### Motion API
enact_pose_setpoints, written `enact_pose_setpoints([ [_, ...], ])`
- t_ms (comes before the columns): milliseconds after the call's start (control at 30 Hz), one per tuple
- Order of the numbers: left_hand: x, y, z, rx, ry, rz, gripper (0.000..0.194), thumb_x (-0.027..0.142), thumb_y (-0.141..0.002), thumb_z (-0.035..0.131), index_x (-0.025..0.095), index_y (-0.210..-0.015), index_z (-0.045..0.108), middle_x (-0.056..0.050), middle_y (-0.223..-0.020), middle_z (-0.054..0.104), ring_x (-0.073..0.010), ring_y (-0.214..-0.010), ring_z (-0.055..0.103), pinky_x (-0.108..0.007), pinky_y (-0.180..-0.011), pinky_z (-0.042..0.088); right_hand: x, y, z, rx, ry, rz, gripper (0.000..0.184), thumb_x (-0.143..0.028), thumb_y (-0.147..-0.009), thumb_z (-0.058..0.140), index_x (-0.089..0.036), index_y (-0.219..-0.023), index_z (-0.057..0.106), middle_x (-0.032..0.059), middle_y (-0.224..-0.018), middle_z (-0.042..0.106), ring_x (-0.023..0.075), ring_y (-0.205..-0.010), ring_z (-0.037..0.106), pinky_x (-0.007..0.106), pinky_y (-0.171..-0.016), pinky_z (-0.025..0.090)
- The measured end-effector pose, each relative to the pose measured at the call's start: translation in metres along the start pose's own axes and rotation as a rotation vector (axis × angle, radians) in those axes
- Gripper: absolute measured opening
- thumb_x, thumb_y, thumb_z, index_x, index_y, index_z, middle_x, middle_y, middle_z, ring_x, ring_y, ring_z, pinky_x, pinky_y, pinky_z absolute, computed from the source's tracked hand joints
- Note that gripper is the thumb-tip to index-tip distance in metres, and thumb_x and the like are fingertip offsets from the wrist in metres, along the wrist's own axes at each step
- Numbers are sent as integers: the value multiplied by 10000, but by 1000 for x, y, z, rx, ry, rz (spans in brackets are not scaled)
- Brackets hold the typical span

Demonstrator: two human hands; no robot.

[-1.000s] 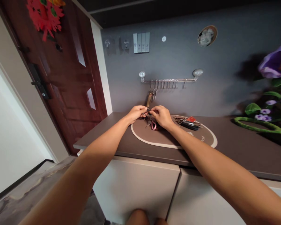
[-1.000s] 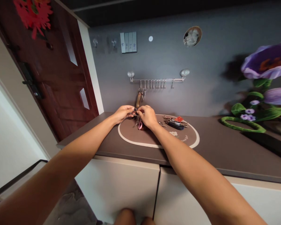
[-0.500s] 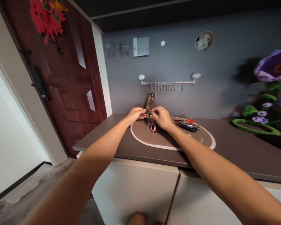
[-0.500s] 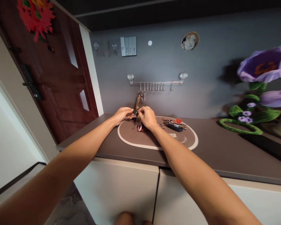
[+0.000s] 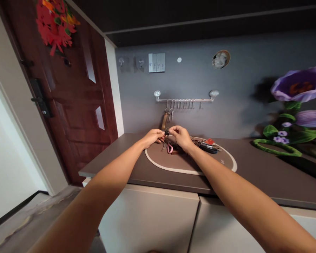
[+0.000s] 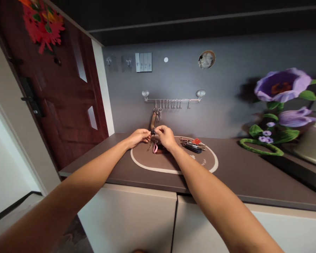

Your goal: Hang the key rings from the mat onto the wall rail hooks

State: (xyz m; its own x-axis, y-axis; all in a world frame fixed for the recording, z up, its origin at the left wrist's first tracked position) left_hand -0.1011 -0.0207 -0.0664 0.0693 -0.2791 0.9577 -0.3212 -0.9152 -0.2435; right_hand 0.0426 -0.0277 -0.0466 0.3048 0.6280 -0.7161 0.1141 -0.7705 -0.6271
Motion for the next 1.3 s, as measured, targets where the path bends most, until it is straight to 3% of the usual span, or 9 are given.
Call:
enact_pose_setpoints([
  [200, 2, 2, 2, 50, -119, 54, 114, 206, -769, 492, 107, -731, 535, -3, -639, 542, -60, -551, 491, -196, -559, 390, 1, -1, -1, -11, -96, 33, 243, -382, -669, 545, -146, -727, 544, -9, -659, 538, 100, -623, 476, 248, -657, 409],
  [433, 10, 6, -1, 209, -648, 287, 155, 208, -765, 459, 139, -745, 596, -25, -713, 593, -121, -672, 517, -238, -661, 394, 1, -2, -6, 34, -262, 145, 277, -424, -650, 573, -168, -739, 517, -5, -670, 540, 101, -603, 500, 257, -627, 455],
  [567, 8, 4, -3, 245, -824, 357, 183, 179, -772, 431, 149, -754, 611, -43, -780, 604, -135, -731, 515, -245, -690, 382, -1, -10, -12, 90, -363, 181, 265, -403, -620, 603, -163, -696, 521, -3, -677, 545, 97, -607, 518, 261, -638, 471],
  [867, 7, 4, -2, 245, -870, 350, 186, 163, -768, 433, 156, -739, 617, -42, -749, 592, -137, -710, 504, -244, -665, 369, -20, -52, -28, 288, -364, 293, 27, -169, -678, 527, -150, -659, 526, 7, -639, 550, 85, -562, 513, 228, -544, 485],
  [1300, 7, 4, -5, 258, -893, 348, 202, 148, -754, 422, 161, -736, 624, -45, -765, 610, -144, -729, 515, -248, -681, 369, -15, -103, -25, 466, -282, 438, 95, -93, -685, 483, -144, -626, 538, 9, -585, 547, 72, -449, 498, 212, -433, 440],
])
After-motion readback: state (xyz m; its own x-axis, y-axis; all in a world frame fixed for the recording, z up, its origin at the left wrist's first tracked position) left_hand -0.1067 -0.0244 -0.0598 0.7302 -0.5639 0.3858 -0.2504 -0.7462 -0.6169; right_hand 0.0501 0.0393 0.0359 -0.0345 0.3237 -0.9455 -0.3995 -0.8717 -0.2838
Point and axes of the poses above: each hand's wrist, its own y-axis away from the middle knuckle, its own z-axis out of the palm, x = y × z, the point moved 4 cm from there along -y, towards the middle knuckle
